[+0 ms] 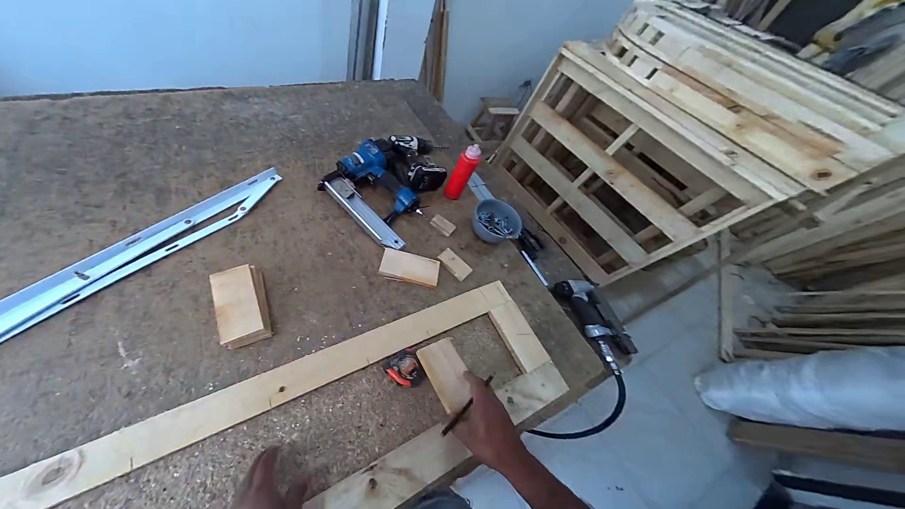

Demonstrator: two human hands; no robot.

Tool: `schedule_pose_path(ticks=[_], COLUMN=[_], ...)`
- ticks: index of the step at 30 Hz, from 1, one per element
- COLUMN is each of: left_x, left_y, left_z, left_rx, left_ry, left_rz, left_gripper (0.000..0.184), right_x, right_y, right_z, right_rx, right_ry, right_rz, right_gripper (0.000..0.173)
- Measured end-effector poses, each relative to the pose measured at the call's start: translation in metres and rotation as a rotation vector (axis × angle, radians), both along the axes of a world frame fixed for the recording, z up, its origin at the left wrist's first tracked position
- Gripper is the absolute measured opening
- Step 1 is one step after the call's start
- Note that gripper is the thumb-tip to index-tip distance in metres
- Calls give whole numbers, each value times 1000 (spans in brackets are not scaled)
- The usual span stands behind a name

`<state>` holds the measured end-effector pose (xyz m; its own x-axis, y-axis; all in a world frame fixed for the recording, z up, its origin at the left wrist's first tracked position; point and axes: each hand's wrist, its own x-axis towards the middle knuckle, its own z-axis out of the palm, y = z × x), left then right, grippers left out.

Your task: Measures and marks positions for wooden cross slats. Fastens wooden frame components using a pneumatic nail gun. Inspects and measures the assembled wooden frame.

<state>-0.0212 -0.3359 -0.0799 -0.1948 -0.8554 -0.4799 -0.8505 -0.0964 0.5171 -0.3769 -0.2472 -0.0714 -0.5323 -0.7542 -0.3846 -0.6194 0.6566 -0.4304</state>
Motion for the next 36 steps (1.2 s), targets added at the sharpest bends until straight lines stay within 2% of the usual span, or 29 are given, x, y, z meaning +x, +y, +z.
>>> schedule_pose_path(ticks=[3,5,7,10,15,18,22,25,27,30,31,33,36], left_x=[-96,-155,-195,-225,-233,-225,-198,-165,-144,-126,-125,-132,-165], left_y=[-28,-41,-44,-42,-35,-28,-17,-9,-2,14,22,40,56], left_z=[-6,-8,-13,-24,-29,-28,-28,-29,-30,-25,-21,-16,-16], left_rx=[1,-17,-34,-59,-66,-85,-104,-66,-61,-239,-328,-440,-276], left_ry=[50,19,-31,-87,-142,-225,-282,-309,-308,-224,-184,-107,-26], left_rz=[-322,-425,-392,-250,-103,-77,-10,66,122,177,155,50,-194], left_gripper=[74,80,88,90,85,86,81,81,84,88,87,73,50], right_x=[-19,-25,-25,-22,-18,-15,-19,-31,-41,-49,-53,-66,-97], right_y=[8,3,-3,-10,-12,-9,-6,-2,4,6,9,23,41], right_z=[-11,-20,-26,-30,-33,-41,-47,-50,-53,-56,-57,-61,-69], right_rx=[19,2,12,29,44,3,-48,-65,-91,-134,-162,-218,-285], right_ry=[32,34,7,-5,-41,39,72,-51,-136,-179,-209,-225,-130], right_rz=[-18,10,36,62,45,68,106,119,113,137,138,128,178], right_gripper=[97,96,96,97,96,94,93,89,93,94,90,75,50])
